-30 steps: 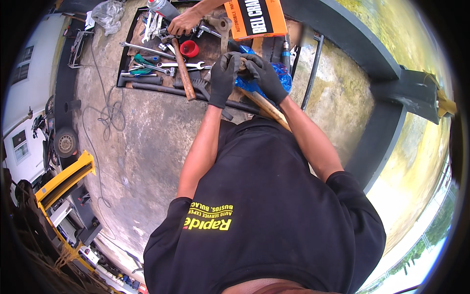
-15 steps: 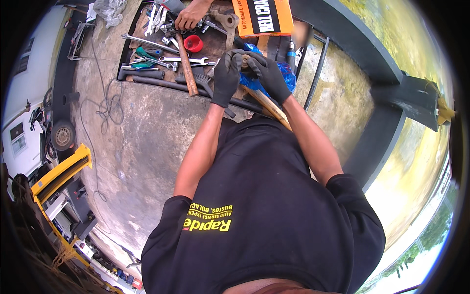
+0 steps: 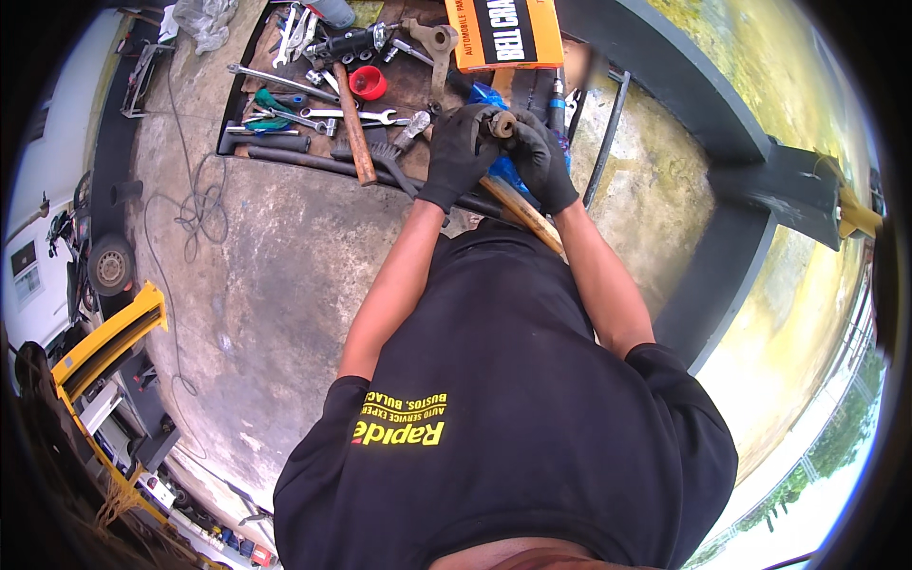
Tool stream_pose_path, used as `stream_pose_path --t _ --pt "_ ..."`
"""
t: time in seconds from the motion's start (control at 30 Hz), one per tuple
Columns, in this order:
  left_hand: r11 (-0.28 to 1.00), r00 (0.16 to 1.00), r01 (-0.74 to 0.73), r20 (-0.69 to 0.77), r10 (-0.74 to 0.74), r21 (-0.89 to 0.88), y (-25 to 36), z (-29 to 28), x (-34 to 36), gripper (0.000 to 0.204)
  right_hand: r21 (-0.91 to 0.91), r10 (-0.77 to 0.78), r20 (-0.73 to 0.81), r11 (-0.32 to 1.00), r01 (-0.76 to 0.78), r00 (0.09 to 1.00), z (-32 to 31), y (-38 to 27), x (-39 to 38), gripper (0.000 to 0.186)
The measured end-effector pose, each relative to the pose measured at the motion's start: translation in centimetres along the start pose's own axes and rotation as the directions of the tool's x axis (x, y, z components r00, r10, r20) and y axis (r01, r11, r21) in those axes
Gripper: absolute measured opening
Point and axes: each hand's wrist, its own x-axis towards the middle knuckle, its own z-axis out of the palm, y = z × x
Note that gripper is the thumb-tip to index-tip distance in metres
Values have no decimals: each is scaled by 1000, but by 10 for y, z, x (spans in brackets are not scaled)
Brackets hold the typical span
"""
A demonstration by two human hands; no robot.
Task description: The person uses a hammer to strike a metal automotive part on the ground, moves to a workbench to inspect and handle a new bell crank component, and places the new part into a cardboard box.
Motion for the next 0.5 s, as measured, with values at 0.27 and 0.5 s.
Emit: stream_pose_path --t 0.27,0.5 --pt "983 972 -181 154 176 21 7 2 -2 40 -402 -80 -167 916 7 983 -24 -32 3 30" --pt "890 886 -408 324 331 204 19 31 -25 27 -963 -259 -175 246 -111 950 -55 -26 47 34"
